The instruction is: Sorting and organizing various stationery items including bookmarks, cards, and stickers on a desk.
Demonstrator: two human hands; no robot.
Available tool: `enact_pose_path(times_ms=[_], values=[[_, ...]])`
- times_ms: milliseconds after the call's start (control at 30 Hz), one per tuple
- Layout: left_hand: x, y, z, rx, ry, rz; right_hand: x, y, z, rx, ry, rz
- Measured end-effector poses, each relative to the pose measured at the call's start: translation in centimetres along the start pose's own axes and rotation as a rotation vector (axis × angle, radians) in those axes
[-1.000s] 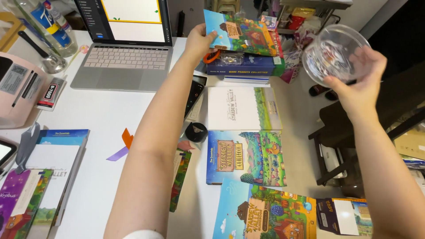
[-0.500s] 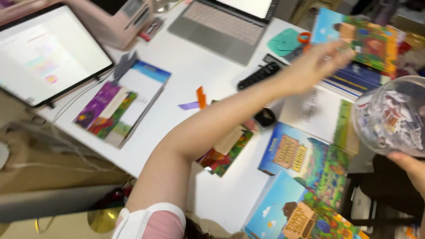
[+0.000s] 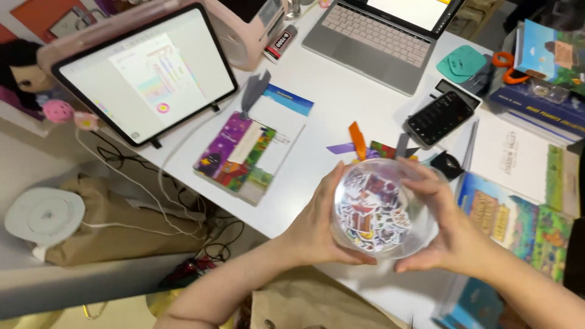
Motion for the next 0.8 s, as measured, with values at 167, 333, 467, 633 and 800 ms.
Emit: enact_pose_path(times_ms=[167,333,467,633,800], values=[[7.3,-5.0,1.4,0.147,-0.011,-0.007,-6.5,5.2,2.9,-0.118,-0.042,0.035],[12.1,-7.2,2.7,0.063,0.035,-0.100,-10.1,9.5,4.5,-0.019,-0.010,-0.112],[13.4,-6.6,4.1,0.289,0.013,-0.022,-9.5,12.2,4.3,0.037,0.193,-0.230],[12.0,-7.1,5.1,-0.286,0.301,-0.054,-4.6,16.2,-3.9,-0.340,-0.285,-0.517],[9.7,-7.5,5.9,-0.326,0.182,0.014,-5.4,17.2,-16.8,-0.726,-0.520,-0.534]])
Point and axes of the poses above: each hand's wrist, its own y-axis towards the middle knuckle, its own x-axis out of the back of the hand, z = x × y, the point moved 4 cm from there along y, towards the middle knuckle, and after that the axes turned 6 degrees about -y, right-handed, at the moved point
